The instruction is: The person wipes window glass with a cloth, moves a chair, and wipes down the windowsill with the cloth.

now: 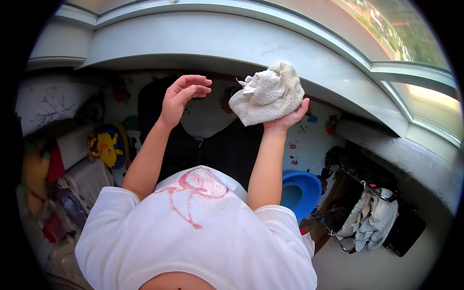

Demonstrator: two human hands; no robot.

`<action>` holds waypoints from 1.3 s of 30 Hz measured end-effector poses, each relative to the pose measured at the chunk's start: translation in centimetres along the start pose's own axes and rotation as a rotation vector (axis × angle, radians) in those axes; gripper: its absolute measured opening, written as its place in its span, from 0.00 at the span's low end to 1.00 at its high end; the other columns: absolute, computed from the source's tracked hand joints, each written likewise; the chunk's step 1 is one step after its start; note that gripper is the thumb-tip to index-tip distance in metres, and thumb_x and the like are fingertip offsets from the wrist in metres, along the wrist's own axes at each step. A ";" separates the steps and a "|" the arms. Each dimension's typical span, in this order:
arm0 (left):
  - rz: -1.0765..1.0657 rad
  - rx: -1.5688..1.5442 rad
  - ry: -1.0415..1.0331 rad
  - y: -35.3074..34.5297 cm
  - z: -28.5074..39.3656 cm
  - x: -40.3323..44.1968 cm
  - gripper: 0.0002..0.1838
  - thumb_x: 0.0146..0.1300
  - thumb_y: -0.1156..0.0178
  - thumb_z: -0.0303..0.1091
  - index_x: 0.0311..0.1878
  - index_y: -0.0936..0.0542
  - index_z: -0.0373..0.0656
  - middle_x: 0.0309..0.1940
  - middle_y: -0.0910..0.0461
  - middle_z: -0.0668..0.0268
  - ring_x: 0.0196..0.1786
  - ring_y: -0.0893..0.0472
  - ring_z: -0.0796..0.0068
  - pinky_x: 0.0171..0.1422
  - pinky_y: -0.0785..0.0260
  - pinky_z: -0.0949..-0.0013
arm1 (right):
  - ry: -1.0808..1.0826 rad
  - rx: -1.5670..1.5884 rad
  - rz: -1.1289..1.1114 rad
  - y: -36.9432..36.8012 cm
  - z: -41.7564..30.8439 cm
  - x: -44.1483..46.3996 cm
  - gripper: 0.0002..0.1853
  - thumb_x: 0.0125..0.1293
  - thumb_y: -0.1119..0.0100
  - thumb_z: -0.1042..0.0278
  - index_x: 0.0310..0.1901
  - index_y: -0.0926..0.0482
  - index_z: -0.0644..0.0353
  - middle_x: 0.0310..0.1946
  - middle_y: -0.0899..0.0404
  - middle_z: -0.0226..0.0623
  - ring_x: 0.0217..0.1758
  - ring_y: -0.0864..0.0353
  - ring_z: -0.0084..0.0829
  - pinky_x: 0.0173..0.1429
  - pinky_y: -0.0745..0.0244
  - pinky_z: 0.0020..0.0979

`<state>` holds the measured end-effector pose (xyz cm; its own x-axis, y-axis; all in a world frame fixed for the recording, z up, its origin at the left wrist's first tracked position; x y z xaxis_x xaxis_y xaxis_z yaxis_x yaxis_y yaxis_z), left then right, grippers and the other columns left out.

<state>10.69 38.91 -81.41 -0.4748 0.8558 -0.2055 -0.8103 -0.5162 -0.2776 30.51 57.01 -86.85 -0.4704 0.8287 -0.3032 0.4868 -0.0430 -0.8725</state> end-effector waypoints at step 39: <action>1.209 1.373 -0.215 27.5 12.5 8.4 0.25 0.69 0.46 0.60 0.40 0.16 0.47 0.45 0.14 0.57 0.53 0.21 0.48 0.59 0.29 0.50 | 0.944 -2.261 0.238 -10.2 -3.6 6.7 0.23 0.56 0.36 0.42 0.46 0.11 0.48 0.54 0.21 0.37 0.55 0.25 0.49 0.58 0.31 0.53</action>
<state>-19.87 32.33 -79.06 -0.8818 0.1301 0.4533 0.3422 -0.4847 0.8050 25.06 64.97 -78.62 -0.3211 0.8452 0.4273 0.4486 -0.2616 0.8546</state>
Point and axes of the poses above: each hand's wrist, its own x-axis towards the middle knuckle, its own y-axis out of the back of the hand, z = x × y, the point moved 10 cm from there along x, towards the middle knuckle
